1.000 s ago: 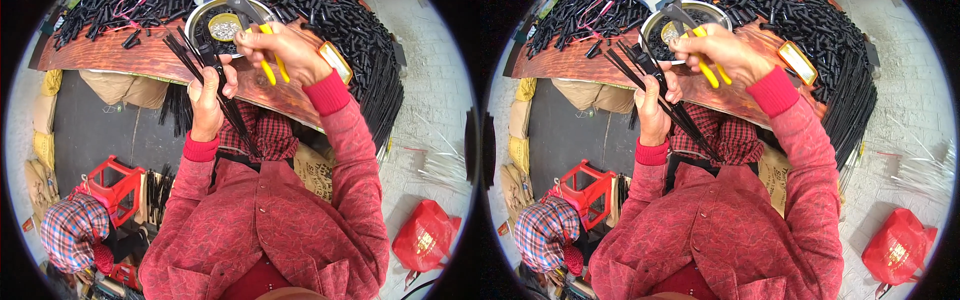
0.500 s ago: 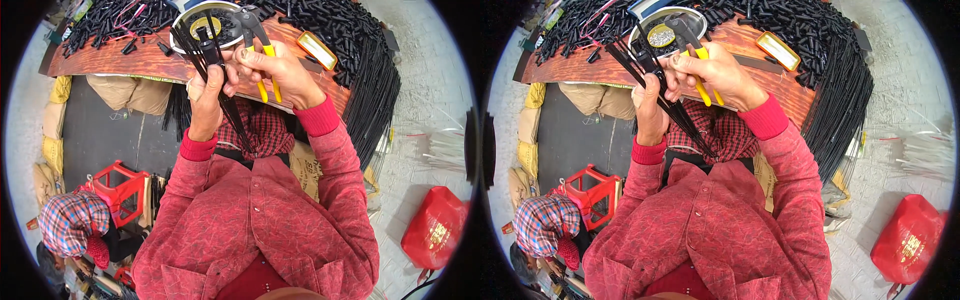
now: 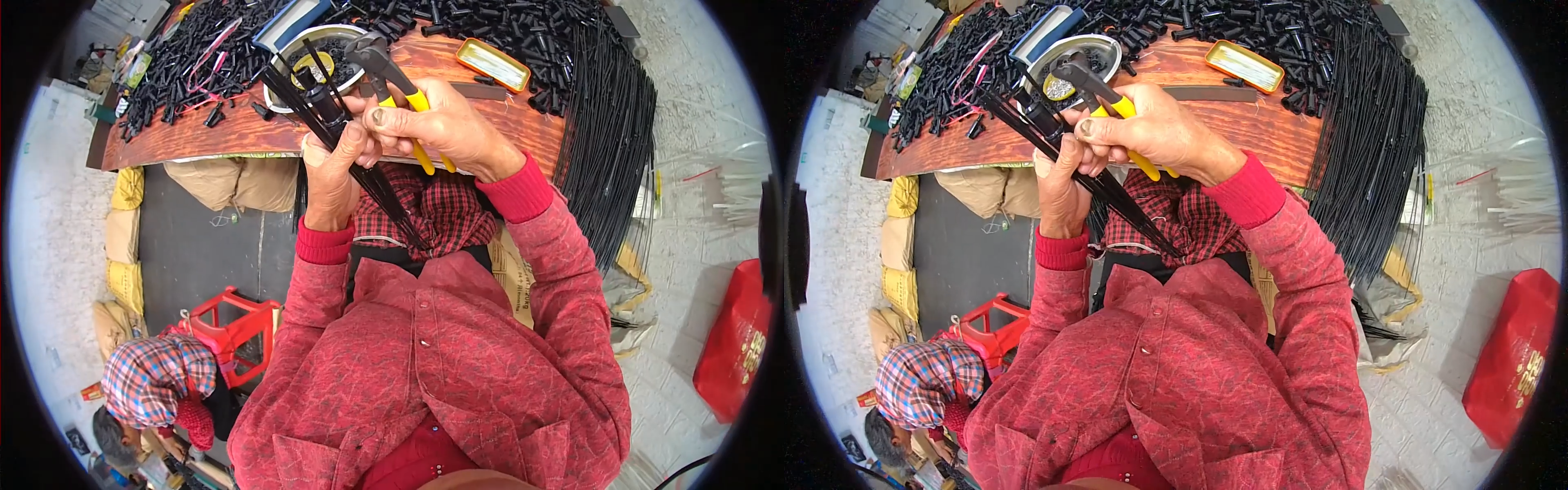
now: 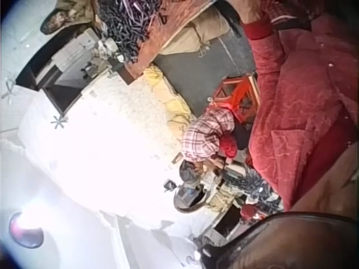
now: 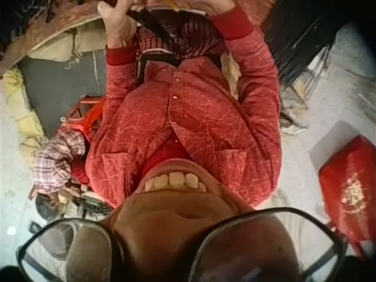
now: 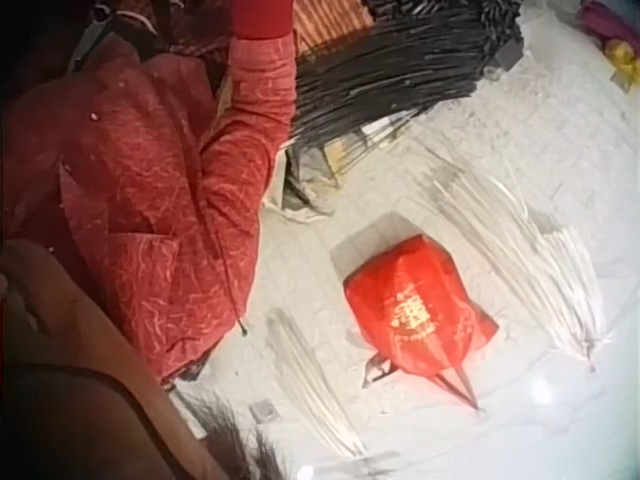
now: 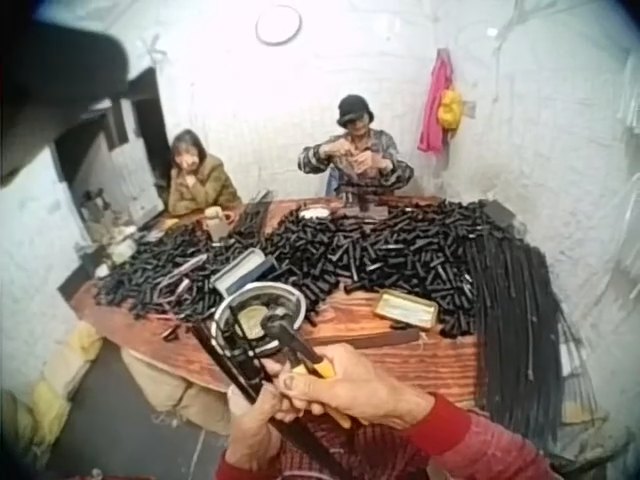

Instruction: Trimming and assembling plastic fan components using pliers on a factory assembly line.

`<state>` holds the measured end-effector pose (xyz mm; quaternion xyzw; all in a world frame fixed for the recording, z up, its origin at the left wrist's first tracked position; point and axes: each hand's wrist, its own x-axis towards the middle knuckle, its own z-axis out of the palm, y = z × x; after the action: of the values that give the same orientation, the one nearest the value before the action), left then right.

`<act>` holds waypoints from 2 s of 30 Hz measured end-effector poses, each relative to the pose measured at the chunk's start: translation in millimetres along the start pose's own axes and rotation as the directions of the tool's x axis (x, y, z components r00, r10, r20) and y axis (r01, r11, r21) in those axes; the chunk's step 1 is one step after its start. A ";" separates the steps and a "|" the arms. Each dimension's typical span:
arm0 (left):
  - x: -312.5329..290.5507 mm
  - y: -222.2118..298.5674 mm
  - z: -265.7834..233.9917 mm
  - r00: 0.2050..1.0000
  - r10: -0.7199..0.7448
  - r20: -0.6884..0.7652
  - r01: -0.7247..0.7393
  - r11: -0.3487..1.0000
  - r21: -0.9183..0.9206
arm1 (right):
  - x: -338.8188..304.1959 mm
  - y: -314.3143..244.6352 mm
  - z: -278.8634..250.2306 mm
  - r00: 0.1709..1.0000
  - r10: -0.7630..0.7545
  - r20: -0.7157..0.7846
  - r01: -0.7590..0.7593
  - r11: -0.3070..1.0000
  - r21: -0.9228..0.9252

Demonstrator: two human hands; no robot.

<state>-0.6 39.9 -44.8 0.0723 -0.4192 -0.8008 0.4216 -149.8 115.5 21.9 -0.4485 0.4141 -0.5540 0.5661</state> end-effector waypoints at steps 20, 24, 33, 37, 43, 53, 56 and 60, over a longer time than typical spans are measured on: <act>2.7 -4.5 2.6 0.986 0.061 -0.157 -0.046 0.994 0.096 | -0.1 32.7 -2.2 0.914 -0.210 -0.347 0.068 0.923 -0.378; 5.8 -8.2 4.5 0.980 0.079 -0.182 -0.058 0.991 0.119 | -0.8 40.4 -3.5 0.874 -0.289 -0.391 0.084 0.882 -0.464; 8.1 -12.7 4.9 0.964 0.159 -0.215 -0.117 0.974 0.194 | 1.7 44.1 4.1 0.763 -0.506 -0.402 0.090 0.699 -0.709; 6.8 -13.4 4.4 0.952 0.176 -0.250 -0.115 0.964 0.242 | 2.9 45.8 5.1 0.726 -0.587 -0.360 0.124 0.626 -0.770; 6.5 -11.9 2.7 0.960 0.140 -0.241 -0.093 0.976 0.195 | 4.7 56.7 -2.3 0.793 -0.436 -0.426 0.194 0.843 -0.502; 7.4 -10.6 1.9 0.969 0.134 -0.210 -0.095 0.978 0.184 | -0.3 36.1 -3.5 0.693 -0.720 -0.040 0.316 0.353 -0.881; 5.3 -10.0 3.5 0.962 0.137 -0.236 -0.086 0.973 0.214 | -3.4 33.3 -2.3 0.727 -0.687 -0.017 0.304 0.345 -0.888; 7.3 -8.9 3.6 0.976 0.117 -0.184 -0.079 0.976 0.202 | -0.8 30.8 -0.3 0.790 -0.588 -0.174 0.252 0.570 -0.782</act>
<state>-12.3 39.3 -47.3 0.1702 -0.4549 -0.7235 0.4905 -142.3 115.7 -8.0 -0.5917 0.5857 -0.5472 0.0864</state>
